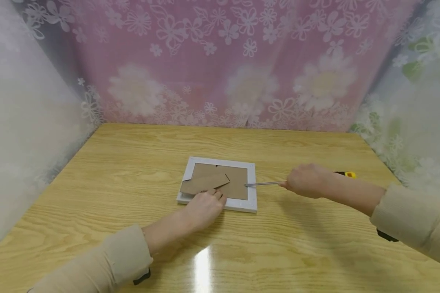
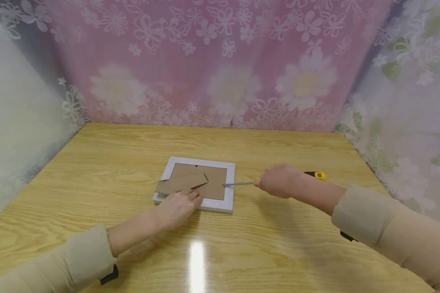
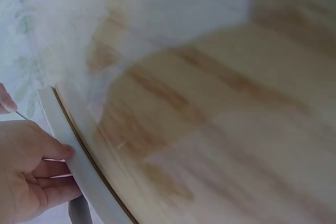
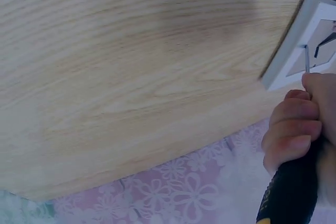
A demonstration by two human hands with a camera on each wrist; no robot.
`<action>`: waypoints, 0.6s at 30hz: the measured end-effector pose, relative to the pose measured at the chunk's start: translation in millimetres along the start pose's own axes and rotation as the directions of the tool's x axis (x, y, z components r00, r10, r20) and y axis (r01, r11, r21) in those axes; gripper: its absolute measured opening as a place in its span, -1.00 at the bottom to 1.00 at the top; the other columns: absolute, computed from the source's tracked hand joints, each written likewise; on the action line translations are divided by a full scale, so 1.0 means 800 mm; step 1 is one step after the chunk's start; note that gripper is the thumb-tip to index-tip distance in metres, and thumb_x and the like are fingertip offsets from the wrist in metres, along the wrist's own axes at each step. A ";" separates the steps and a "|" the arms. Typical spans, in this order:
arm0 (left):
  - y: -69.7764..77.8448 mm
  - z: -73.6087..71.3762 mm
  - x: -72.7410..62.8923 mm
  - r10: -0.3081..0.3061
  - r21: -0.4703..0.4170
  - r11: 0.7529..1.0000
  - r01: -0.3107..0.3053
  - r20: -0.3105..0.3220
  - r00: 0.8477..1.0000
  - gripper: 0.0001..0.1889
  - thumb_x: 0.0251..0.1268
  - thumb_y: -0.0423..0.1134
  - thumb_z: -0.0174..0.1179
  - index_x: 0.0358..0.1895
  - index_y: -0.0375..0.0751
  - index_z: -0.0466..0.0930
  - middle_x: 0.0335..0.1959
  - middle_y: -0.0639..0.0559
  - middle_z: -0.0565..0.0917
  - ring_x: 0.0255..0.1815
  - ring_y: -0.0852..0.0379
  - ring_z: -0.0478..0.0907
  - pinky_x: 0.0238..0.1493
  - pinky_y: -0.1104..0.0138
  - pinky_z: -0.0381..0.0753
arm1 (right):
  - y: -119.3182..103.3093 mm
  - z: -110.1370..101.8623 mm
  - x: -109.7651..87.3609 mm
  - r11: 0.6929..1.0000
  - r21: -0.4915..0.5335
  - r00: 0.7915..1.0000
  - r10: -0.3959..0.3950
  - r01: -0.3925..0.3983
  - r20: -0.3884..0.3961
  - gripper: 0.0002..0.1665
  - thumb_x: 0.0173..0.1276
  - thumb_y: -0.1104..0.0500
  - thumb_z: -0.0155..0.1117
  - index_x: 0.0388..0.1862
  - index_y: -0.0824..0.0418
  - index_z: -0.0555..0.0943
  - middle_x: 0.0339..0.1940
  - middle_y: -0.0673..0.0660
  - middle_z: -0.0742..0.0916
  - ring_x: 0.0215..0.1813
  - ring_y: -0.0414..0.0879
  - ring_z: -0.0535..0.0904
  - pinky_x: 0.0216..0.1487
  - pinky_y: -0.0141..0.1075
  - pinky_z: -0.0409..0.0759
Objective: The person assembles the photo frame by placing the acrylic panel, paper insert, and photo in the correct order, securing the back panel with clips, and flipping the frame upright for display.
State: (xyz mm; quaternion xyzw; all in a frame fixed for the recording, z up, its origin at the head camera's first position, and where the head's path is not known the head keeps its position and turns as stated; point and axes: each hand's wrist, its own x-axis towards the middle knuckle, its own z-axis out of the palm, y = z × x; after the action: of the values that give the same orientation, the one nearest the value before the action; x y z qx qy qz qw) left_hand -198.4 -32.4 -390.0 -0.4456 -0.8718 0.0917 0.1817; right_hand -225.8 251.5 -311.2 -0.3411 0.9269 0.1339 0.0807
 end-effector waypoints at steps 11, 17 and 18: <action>-0.001 -0.003 -0.003 -0.043 -0.107 0.993 0.049 0.062 0.997 -0.77 0.22 -0.45 0.14 -0.07 -0.43 0.60 -0.13 -0.17 0.64 -0.10 -0.02 0.59 -0.10 0.32 0.60 | -0.003 0.034 -0.012 0.999 -0.040 0.998 -0.019 0.022 0.054 -0.62 0.31 0.36 0.13 0.12 0.38 0.52 -0.83 -0.07 0.29 -0.73 -0.29 -0.02 -0.71 -0.51 -0.01; -0.001 -0.001 -0.006 -0.027 -0.061 0.998 0.029 0.027 0.999 -0.75 0.21 -0.41 0.17 -0.06 -0.40 0.60 -0.11 -0.16 0.64 -0.09 -0.01 0.59 -0.13 0.32 0.61 | -0.005 0.049 -0.011 0.984 0.170 0.998 0.064 -0.059 -0.026 -0.61 0.45 0.15 -0.02 -0.56 0.23 0.55 -0.80 -0.09 0.32 -0.73 -0.30 0.06 -0.71 -0.51 0.14; -0.001 -0.001 -0.007 -0.025 -0.054 0.998 0.026 0.023 0.999 -0.75 0.21 -0.41 0.17 -0.05 -0.39 0.60 -0.09 -0.16 0.64 -0.08 -0.01 0.58 -0.12 0.32 0.61 | -0.006 0.051 -0.011 0.975 0.213 0.996 0.080 -0.070 -0.041 -0.55 0.47 0.10 -0.06 -0.66 0.16 0.48 -0.81 -0.09 0.32 -0.73 -0.30 0.07 -0.71 -0.50 0.17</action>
State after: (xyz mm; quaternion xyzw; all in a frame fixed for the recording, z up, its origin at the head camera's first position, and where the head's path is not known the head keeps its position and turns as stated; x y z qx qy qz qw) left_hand -195.9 -37.6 -390.4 -0.4384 -0.8814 0.0706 0.1610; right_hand -213.9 265.6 -348.6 -0.2985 0.9499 0.0290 0.0884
